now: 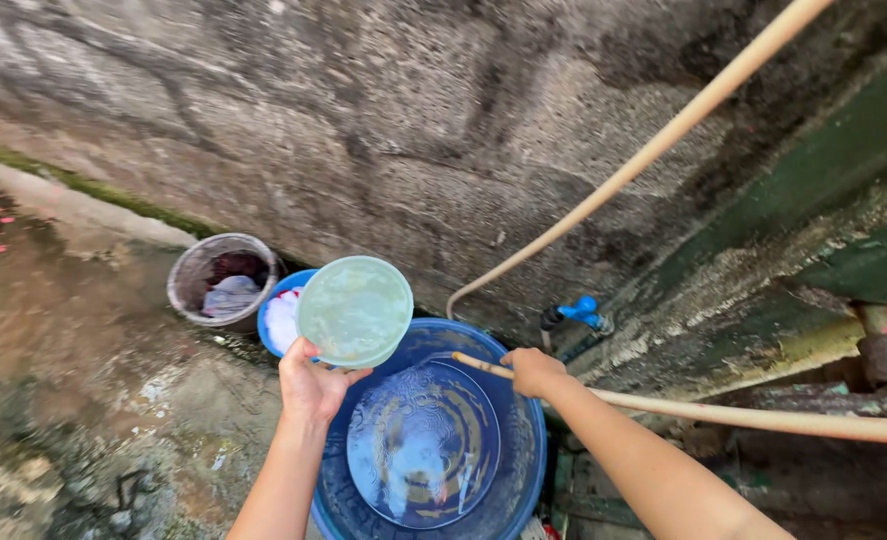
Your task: The person waters several small papaya plants in a narrow outdoor garden bed using a light blue plastic cup. They scoop water from a puddle and pour it onto the soil around the plants, then refill the cup from a nearby tap and continue watering.
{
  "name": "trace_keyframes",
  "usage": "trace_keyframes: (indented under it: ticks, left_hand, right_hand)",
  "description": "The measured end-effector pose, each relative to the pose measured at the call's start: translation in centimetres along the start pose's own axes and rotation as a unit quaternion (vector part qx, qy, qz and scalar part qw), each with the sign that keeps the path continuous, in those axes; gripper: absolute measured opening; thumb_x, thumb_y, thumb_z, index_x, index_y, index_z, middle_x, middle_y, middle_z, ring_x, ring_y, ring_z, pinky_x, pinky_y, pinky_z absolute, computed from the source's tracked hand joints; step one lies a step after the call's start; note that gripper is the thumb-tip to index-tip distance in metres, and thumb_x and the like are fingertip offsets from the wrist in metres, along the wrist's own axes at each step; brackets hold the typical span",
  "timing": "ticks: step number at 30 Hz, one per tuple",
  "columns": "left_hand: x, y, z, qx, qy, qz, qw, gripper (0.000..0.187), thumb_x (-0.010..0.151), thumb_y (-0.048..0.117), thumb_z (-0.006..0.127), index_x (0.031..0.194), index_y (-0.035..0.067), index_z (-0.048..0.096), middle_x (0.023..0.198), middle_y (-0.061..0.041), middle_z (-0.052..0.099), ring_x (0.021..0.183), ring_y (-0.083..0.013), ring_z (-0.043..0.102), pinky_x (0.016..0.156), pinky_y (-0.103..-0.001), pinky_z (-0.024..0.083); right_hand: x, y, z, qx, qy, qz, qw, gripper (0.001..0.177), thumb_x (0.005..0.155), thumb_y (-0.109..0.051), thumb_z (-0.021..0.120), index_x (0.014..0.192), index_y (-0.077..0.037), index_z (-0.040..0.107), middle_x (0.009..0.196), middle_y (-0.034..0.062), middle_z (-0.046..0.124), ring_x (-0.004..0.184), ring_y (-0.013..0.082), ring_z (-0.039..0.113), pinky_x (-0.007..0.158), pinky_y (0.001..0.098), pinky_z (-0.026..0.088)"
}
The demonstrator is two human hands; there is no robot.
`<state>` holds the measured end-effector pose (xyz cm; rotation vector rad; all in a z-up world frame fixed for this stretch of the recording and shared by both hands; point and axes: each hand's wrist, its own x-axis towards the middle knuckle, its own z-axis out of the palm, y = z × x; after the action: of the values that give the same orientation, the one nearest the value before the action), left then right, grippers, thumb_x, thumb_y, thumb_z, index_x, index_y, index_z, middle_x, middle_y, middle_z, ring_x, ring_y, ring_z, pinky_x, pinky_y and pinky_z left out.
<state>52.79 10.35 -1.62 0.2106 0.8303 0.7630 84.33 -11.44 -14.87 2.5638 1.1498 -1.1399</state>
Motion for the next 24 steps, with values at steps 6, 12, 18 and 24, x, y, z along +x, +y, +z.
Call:
trace_keyframes:
  ticks: [6, 12, 18, 24]
  left_hand:
    - [3.2, -4.4, 2.3, 0.051, -0.017, -0.059, 0.997, 0.088, 0.061, 0.02, 0.05, 0.148, 0.007, 0.039, 0.139, -0.024, 0.029, 0.131, -0.0581, 0.041, 0.111, -0.092, 0.029]
    - [7.8, -9.3, 2.7, 0.046, -0.03, -0.092, 0.994, 0.089, 0.062, 0.016, 0.051, 0.15, 0.005, 0.044, 0.142, -0.023, 0.032, 0.128, -0.0553, 0.044, 0.11, -0.091, 0.033]
    - [9.2, -11.8, 3.1, 0.078, -0.073, -0.117, 0.987, 0.073, 0.063, 0.018, 0.05, 0.134, 0.006, 0.064, 0.128, -0.018, 0.062, 0.115, -0.045, 0.059, 0.103, -0.09, 0.046]
    - [10.0, -12.2, 2.8, 0.106, -0.095, -0.096, 0.985, 0.071, 0.069, 0.016, 0.047, 0.139, 0.01, 0.059, 0.144, -0.023, 0.063, 0.128, -0.053, 0.058, 0.089, -0.077, 0.05]
  right_hand:
    - [-2.3, 0.6, -3.2, 0.004, 0.02, 0.025, 0.999, 0.057, 0.098, -0.004, 0.071, 0.153, -0.013, 0.068, 0.131, 0.0261, 0.078, 0.097, 0.0347, 0.083, 0.069, 0.0458, 0.068]
    - [5.5, 8.3, -2.8, 0.038, 0.07, 0.085, 0.993, 0.052, 0.088, -0.028, 0.084, 0.139, -0.027, 0.079, 0.136, 0.0085, 0.081, 0.132, 0.0334, 0.074, 0.105, 0.0532, 0.064]
    - [5.8, 10.6, -3.0, 0.05, 0.134, 0.159, 0.977, 0.083, 0.093, -0.016, 0.08, 0.164, -0.014, 0.037, 0.158, 0.0354, 0.041, 0.126, 0.0558, 0.071, 0.102, 0.0653, 0.065]
    - [10.2, 12.7, 0.0, -0.076, 0.178, 0.226, 0.955, 0.037, 0.112, -0.01, 0.039, 0.146, -0.01, 0.053, 0.15, 0.0188, 0.043, 0.134, 0.0445, 0.057, 0.094, 0.0603, 0.063]
